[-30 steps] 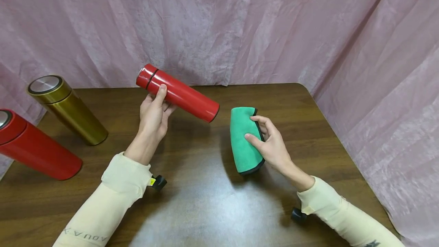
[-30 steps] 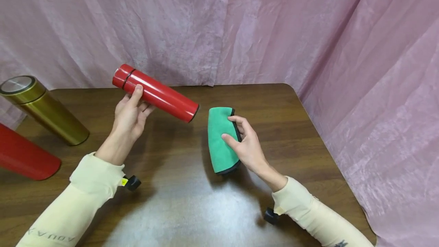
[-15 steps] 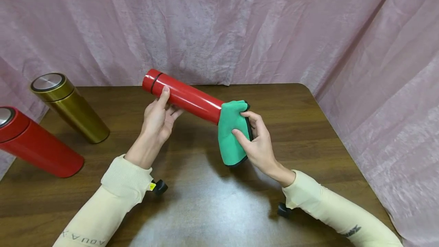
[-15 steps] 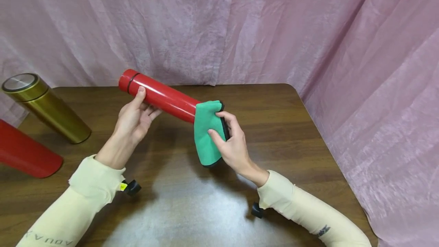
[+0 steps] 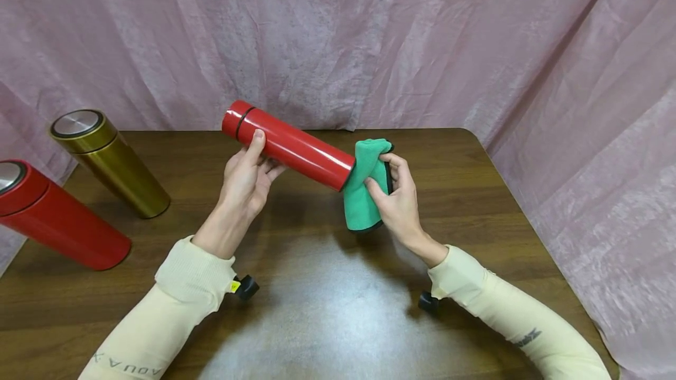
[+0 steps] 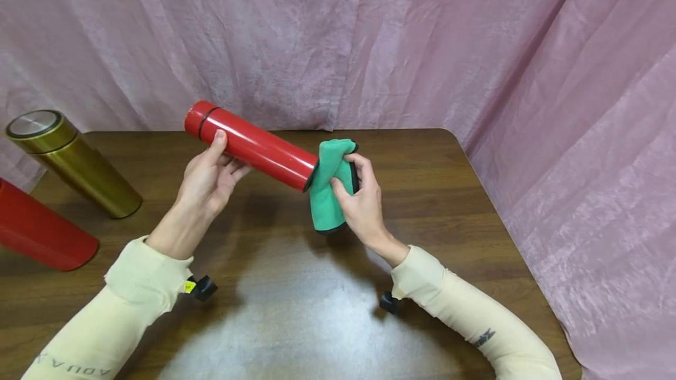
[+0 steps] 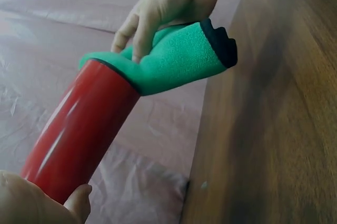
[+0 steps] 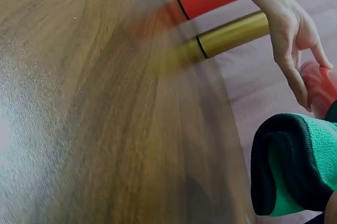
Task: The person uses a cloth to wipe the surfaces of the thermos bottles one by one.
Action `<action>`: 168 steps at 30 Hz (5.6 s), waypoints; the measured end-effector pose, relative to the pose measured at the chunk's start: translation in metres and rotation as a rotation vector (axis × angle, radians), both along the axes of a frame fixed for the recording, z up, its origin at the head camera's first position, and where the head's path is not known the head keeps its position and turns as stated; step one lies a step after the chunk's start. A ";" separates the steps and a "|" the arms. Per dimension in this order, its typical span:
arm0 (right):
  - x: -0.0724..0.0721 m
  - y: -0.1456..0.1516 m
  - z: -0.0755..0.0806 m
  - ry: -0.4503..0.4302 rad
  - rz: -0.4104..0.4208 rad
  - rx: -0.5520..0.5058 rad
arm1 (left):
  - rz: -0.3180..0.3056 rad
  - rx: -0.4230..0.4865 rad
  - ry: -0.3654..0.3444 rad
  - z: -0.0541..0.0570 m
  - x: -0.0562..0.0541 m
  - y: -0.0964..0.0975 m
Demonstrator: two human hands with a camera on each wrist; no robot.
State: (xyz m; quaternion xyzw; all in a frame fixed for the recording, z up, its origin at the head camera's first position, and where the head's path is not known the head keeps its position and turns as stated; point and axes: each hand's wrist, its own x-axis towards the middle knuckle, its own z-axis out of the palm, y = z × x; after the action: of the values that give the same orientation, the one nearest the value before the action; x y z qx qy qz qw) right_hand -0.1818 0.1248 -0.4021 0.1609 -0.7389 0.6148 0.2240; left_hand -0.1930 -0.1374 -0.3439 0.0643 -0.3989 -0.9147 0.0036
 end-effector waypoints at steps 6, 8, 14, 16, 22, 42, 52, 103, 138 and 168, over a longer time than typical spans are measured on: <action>0.006 -0.003 -0.004 -0.139 0.057 -0.013 | 0.012 0.048 -0.005 -0.001 -0.001 0.000; 0.010 -0.005 -0.005 -0.190 0.086 -0.028 | 0.019 0.068 -0.010 -0.001 -0.002 0.000; 0.029 -0.017 -0.010 -0.325 0.149 -0.090 | 0.042 0.107 -0.030 -0.002 -0.005 -0.001; 0.036 -0.020 -0.012 -0.343 0.164 -0.102 | 0.054 0.114 -0.035 -0.003 -0.005 -0.001; 0.054 -0.028 -0.015 -0.276 0.183 -0.114 | 0.081 0.143 -0.071 -0.005 -0.006 0.000; 0.043 -0.019 0.005 0.301 -0.045 0.190 | 0.010 0.085 -0.099 0.001 0.002 0.000; 0.033 -0.013 0.021 0.325 -0.096 0.190 | -0.019 0.069 -0.068 0.001 0.003 0.000; 0.049 -0.019 0.005 0.356 -0.069 0.252 | 0.011 0.102 -0.144 -0.003 0.007 0.004; 0.010 0.053 0.028 -0.298 -0.143 0.215 | -0.057 -0.216 0.069 0.000 -0.008 0.013; 0.044 0.107 0.028 -0.733 -0.012 -0.047 | 0.112 -0.553 0.227 -0.006 -0.094 0.067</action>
State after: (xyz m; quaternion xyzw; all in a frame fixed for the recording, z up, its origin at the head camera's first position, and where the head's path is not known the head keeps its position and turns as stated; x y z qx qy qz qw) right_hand -0.1373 0.2323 -0.3738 -0.0799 -0.7567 0.6470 -0.0484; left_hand -0.2872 -0.0704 -0.3502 -0.0199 -0.6257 -0.7712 0.1157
